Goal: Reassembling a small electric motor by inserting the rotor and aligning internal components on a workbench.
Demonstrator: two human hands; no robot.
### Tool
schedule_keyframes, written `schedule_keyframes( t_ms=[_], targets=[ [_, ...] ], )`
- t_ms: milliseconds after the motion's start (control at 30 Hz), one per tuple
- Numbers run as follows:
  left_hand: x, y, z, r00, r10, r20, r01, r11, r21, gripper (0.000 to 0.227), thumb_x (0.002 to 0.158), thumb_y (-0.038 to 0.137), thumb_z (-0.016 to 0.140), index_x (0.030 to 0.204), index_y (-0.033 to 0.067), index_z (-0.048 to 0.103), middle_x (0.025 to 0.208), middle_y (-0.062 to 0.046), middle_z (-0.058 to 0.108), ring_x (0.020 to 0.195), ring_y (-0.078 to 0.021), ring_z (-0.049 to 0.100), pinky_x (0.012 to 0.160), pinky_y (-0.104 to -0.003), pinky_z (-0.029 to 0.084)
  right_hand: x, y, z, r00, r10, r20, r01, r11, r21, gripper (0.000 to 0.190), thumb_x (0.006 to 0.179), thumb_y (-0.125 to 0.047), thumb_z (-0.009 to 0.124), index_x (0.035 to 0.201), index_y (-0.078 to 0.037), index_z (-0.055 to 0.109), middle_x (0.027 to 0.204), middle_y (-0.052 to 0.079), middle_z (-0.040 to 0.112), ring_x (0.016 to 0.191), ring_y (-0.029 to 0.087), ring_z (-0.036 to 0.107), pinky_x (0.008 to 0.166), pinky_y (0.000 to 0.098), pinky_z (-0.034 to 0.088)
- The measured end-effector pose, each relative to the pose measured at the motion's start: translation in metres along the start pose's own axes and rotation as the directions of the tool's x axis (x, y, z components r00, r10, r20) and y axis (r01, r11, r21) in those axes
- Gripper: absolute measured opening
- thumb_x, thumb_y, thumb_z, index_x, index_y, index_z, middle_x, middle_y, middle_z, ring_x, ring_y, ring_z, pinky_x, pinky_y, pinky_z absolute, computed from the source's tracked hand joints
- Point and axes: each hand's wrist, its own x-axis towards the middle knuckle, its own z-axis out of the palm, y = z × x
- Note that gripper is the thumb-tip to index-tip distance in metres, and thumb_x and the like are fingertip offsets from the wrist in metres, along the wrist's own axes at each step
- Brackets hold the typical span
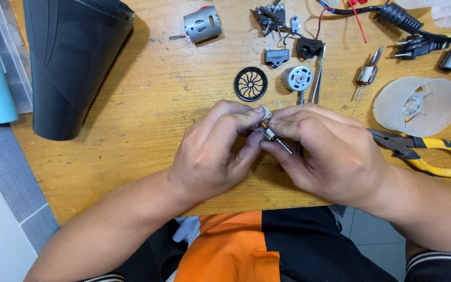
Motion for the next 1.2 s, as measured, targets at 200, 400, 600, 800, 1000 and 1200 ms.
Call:
schedule_keyframes(
  t_ms=[200, 400, 600, 800, 1000, 1200],
  targets=[
    [-0.002, -0.001, -0.004, 0.982, -0.186, 0.004, 0.182, 0.957, -0.225, 0.036, 0.106, -0.005, 0.087, 0.137, -0.0018, 0.068, 0.123, -0.019, 0.075, 0.089, -0.0187, 0.082, 0.085, -0.028, 0.073, 0.002, 0.010, -0.012, 0.997, 0.059, 0.041, -0.063, 0.992, 0.108, 0.032, 0.099, -0.006, 0.092, 0.115, 0.012, 0.072, 0.117, 0.028, 0.083, 0.107, 0.038, 0.086, 0.107, 0.0463, 0.071],
    [-0.001, 0.001, -0.001, 0.997, -0.069, 0.031, 0.071, 0.996, -0.055, 0.030, 0.111, 0.001, 0.081, 0.135, -0.0090, 0.066, 0.121, -0.025, 0.074, 0.104, -0.0330, 0.080, 0.093, -0.038, 0.068, -0.005, -0.006, -0.006, 0.997, 0.074, -0.027, -0.077, 0.991, -0.109, 0.027, 0.104, -0.009, 0.094, 0.109, 0.010, 0.076, 0.110, 0.022, 0.086, 0.097, 0.032, 0.086, 0.094, 0.0414, 0.072],
    [-0.004, 0.000, 0.012, 0.997, 0.076, -0.009, -0.071, 0.967, 0.244, 0.021, 0.115, 0.003, 0.068, 0.131, -0.0097, 0.070, 0.123, -0.025, 0.078, 0.106, -0.0382, 0.083, 0.087, -0.044, 0.069, -0.005, -0.020, 0.010, 0.996, -0.011, -0.085, -0.014, 0.959, -0.284, 0.021, 0.114, -0.007, 0.079, 0.112, 0.013, 0.073, 0.107, 0.023, 0.081, 0.100, 0.041, 0.084, 0.098, 0.0484, 0.072],
    [-0.005, -0.006, 0.014, 0.996, 0.089, -0.013, -0.083, 0.963, 0.256, 0.022, 0.116, 0.004, 0.074, 0.132, -0.0097, 0.070, 0.120, -0.027, 0.078, 0.103, -0.0383, 0.081, 0.083, -0.044, 0.066, -0.002, -0.009, 0.004, 1.000, -0.020, -0.010, 0.018, 0.992, -0.127, 0.018, 0.113, -0.004, 0.077, 0.114, 0.011, 0.067, 0.110, 0.023, 0.076, 0.104, 0.046, 0.080, 0.104, 0.0536, 0.070],
    [-0.001, -0.008, 0.003, 0.999, 0.050, -0.014, -0.048, 0.993, 0.109, 0.026, 0.111, -0.001, 0.080, 0.132, -0.0114, 0.067, 0.119, -0.027, 0.075, 0.101, -0.0361, 0.080, 0.088, -0.041, 0.068, 0.002, 0.007, 0.000, 0.999, -0.037, -0.007, 0.036, 0.999, -0.020, 0.027, 0.106, -0.004, 0.091, 0.108, 0.012, 0.069, 0.111, 0.029, 0.081, 0.104, 0.042, 0.084, 0.107, 0.0513, 0.071],
    [0.007, -0.001, -0.004, 0.995, -0.087, -0.040, 0.084, 0.993, -0.079, 0.030, 0.106, -0.001, 0.087, 0.128, -0.0097, 0.069, 0.121, -0.023, 0.075, 0.099, -0.0255, 0.082, 0.088, -0.031, 0.076, 0.008, 0.007, -0.006, 0.998, -0.063, -0.023, 0.063, 0.998, -0.004, 0.027, 0.107, -0.004, 0.089, 0.107, 0.014, 0.070, 0.111, 0.031, 0.082, 0.102, 0.042, 0.085, 0.104, 0.0542, 0.073]
  ],
)
